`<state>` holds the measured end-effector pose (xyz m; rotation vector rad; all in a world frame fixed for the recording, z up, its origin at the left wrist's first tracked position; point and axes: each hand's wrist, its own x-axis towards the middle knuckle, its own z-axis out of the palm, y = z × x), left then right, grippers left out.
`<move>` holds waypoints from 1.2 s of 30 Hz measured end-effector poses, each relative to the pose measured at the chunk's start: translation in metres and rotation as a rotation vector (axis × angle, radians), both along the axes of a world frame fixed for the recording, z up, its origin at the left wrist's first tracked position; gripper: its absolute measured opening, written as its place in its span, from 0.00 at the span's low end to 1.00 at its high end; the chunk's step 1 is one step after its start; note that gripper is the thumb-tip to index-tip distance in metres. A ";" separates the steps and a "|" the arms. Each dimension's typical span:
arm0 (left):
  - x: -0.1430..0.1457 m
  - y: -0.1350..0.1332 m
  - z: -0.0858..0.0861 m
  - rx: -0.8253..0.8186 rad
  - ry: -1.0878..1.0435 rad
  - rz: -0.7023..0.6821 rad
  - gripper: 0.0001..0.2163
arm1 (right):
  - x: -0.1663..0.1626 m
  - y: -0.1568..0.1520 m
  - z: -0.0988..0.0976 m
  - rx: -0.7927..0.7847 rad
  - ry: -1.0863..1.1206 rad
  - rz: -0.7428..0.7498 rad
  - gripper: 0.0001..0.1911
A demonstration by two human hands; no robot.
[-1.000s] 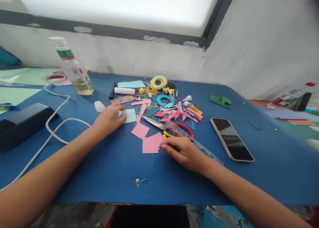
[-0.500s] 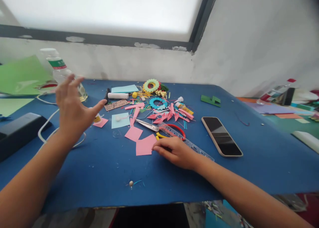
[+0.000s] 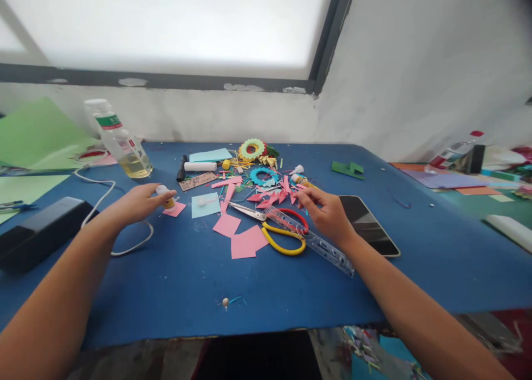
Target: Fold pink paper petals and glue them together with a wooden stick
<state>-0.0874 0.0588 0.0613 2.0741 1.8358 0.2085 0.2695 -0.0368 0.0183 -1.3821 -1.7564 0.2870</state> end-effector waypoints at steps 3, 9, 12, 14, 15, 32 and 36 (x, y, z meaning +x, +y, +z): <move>0.005 0.000 -0.004 0.030 -0.019 -0.017 0.15 | 0.011 0.007 -0.004 -0.033 -0.024 -0.093 0.15; 0.010 -0.004 -0.006 0.114 -0.083 0.004 0.12 | 0.012 0.013 -0.011 -0.206 -0.161 -0.049 0.13; 0.015 -0.007 -0.005 0.145 -0.139 0.001 0.14 | 0.007 0.012 -0.012 -0.282 -0.240 0.040 0.13; 0.017 -0.008 -0.008 0.157 -0.187 0.009 0.14 | 0.003 0.011 -0.013 -0.319 -0.289 0.099 0.13; 0.018 -0.008 -0.010 0.162 -0.216 0.014 0.13 | 0.002 0.010 -0.014 -0.330 -0.309 0.122 0.13; 0.031 0.009 -0.045 0.262 -0.578 -0.037 0.30 | -0.014 -0.005 -0.010 -0.261 -0.331 0.397 0.17; 0.030 0.008 -0.046 0.285 -0.528 -0.039 0.36 | -0.015 -0.006 -0.011 -0.257 -0.339 0.433 0.12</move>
